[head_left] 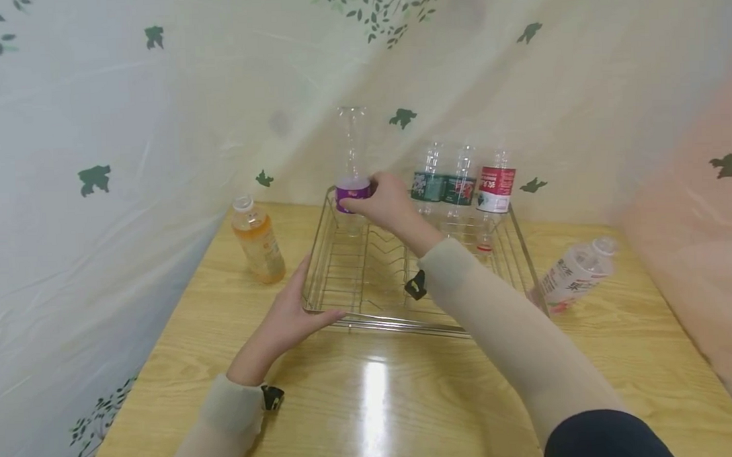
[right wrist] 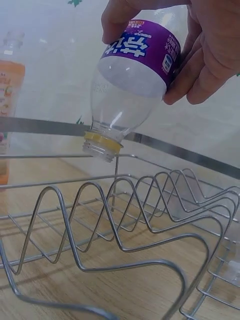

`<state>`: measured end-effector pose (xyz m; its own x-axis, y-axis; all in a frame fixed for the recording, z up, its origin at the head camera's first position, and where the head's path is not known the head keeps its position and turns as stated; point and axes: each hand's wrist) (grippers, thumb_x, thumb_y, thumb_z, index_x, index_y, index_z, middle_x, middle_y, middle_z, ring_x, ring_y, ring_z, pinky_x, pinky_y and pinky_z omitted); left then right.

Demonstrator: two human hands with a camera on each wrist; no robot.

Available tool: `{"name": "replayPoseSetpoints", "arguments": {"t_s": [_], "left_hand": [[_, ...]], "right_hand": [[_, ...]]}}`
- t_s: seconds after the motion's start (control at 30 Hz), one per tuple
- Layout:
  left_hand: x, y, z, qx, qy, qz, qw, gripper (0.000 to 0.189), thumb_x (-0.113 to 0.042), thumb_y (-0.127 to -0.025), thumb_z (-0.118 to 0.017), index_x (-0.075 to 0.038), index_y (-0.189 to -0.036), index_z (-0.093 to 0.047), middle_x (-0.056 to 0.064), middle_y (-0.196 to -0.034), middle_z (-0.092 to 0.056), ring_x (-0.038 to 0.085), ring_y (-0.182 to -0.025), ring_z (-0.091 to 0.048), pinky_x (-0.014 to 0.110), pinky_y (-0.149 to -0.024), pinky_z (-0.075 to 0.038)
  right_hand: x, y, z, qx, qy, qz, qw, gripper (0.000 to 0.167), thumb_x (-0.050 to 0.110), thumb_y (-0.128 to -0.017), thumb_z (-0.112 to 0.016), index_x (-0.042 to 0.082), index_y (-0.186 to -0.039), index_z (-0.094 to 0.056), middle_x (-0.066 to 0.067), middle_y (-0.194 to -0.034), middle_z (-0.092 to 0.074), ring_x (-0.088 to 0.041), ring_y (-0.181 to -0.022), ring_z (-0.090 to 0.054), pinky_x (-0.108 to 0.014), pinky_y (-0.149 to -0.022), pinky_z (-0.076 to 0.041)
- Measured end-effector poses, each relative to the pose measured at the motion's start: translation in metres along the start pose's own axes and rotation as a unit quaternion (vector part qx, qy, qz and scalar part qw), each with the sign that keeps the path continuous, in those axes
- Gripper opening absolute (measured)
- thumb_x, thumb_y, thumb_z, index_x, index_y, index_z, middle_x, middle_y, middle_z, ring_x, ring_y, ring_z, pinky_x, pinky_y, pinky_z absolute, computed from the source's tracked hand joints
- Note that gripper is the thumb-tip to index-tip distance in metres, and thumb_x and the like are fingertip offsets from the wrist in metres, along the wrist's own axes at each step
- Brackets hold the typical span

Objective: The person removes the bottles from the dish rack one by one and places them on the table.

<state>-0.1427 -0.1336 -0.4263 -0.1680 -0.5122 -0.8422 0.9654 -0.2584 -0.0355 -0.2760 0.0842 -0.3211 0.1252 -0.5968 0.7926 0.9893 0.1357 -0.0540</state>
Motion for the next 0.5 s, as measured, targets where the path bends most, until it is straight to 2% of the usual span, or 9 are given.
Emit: {"name": "replayPoseSetpoints", "arguments": {"t_s": [0.27,0.5], "left_hand": [[0.003,0.000,-0.001,0.003,-0.003,0.007,1.0000,0.123,-0.049,-0.079,-0.086,-0.020,-0.165,-0.003,0.010,-0.168,-0.011,0.038,-0.149,-0.020,0.060,-0.117,-0.023],[0.003,-0.001,-0.001,-0.002,-0.008,0.003,1.0000,0.124,-0.053,-0.078,-0.086,-0.022,-0.165,-0.003,0.010,-0.168,-0.011,0.037,-0.149,-0.022,0.058,-0.117,-0.024]], "right_hand": [[0.000,0.014,0.011,-0.001,-0.041,0.001,0.9992,0.063,0.038,-0.082,-0.087,0.001,-0.126,-0.062,-0.006,-0.105,-0.066,-0.020,-0.091,-0.065,-0.029,-0.072,-0.060],[-0.003,0.030,0.025,-0.007,-0.016,0.031,0.9994,0.060,0.043,-0.081,-0.086,0.008,-0.125,-0.064,0.000,-0.105,-0.067,-0.016,-0.092,-0.064,-0.028,-0.077,-0.058]]}}
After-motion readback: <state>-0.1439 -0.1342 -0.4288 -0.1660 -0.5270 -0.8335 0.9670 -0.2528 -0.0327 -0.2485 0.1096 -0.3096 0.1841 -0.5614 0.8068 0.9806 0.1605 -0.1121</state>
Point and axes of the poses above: each hand's wrist, its own y-axis away from the middle knuckle, its own z-axis out of the back of the hand, x = y × z
